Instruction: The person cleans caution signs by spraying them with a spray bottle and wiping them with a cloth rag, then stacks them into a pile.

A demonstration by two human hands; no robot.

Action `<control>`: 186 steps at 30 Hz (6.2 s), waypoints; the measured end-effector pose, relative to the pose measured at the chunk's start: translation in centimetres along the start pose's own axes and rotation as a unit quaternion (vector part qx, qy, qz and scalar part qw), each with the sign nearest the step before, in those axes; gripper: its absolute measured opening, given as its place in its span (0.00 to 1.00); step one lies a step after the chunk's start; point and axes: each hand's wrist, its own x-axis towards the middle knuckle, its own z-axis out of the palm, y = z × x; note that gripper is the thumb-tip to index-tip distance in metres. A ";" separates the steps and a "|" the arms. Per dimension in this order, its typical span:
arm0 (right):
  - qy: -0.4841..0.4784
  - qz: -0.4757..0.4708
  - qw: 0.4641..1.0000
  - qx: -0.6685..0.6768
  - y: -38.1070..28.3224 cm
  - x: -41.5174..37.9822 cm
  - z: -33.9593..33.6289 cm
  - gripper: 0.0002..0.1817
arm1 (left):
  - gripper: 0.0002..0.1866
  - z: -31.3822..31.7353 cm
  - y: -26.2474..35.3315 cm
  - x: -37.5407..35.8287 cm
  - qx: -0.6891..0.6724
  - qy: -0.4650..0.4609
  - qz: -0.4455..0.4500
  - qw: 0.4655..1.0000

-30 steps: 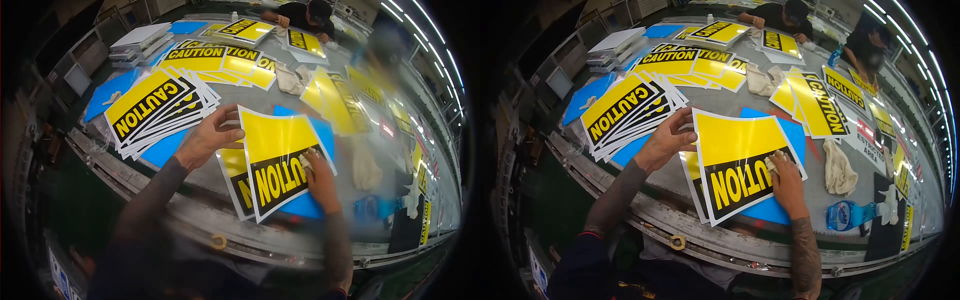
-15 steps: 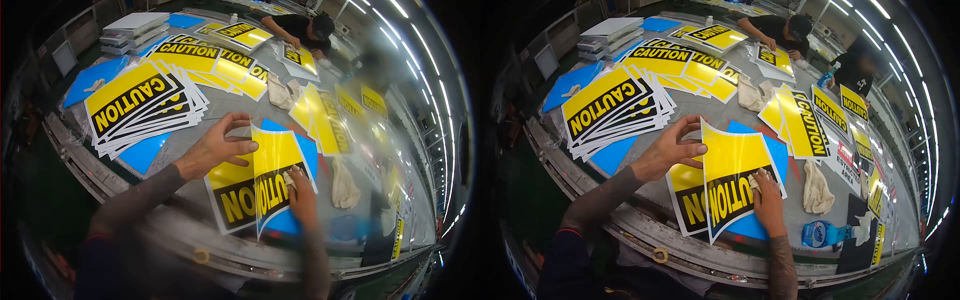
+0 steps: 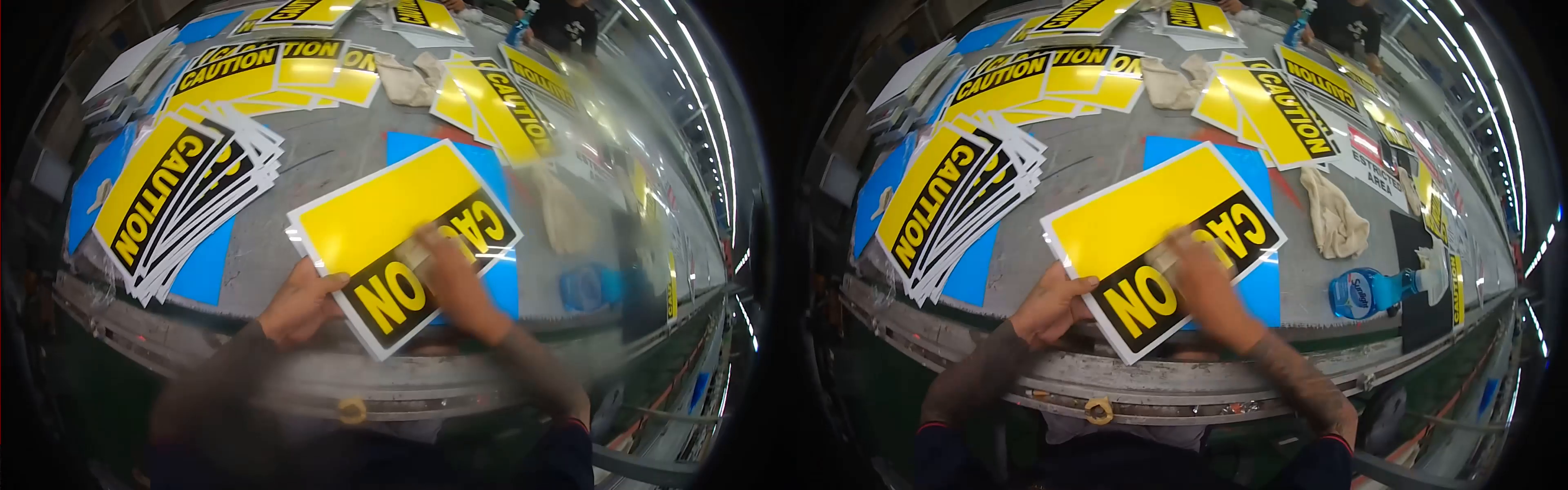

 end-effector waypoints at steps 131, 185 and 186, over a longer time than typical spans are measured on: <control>-0.290 -0.252 0.901 0.203 -0.5 0.6 -3.2 0.33 | 0.24 0.9 0.3 0.1 -0.035 -0.004 -0.041 0.999; -0.051 -0.029 0.998 0.013 3.6 11.6 0.1 0.23 | 0.34 -0.5 -1.6 0.6 0.016 -0.037 0.004 0.999; 0.004 0.022 0.999 -0.036 6.6 11.3 -1.2 0.22 | 0.34 -0.3 -1.6 0.5 0.002 -0.030 0.001 1.000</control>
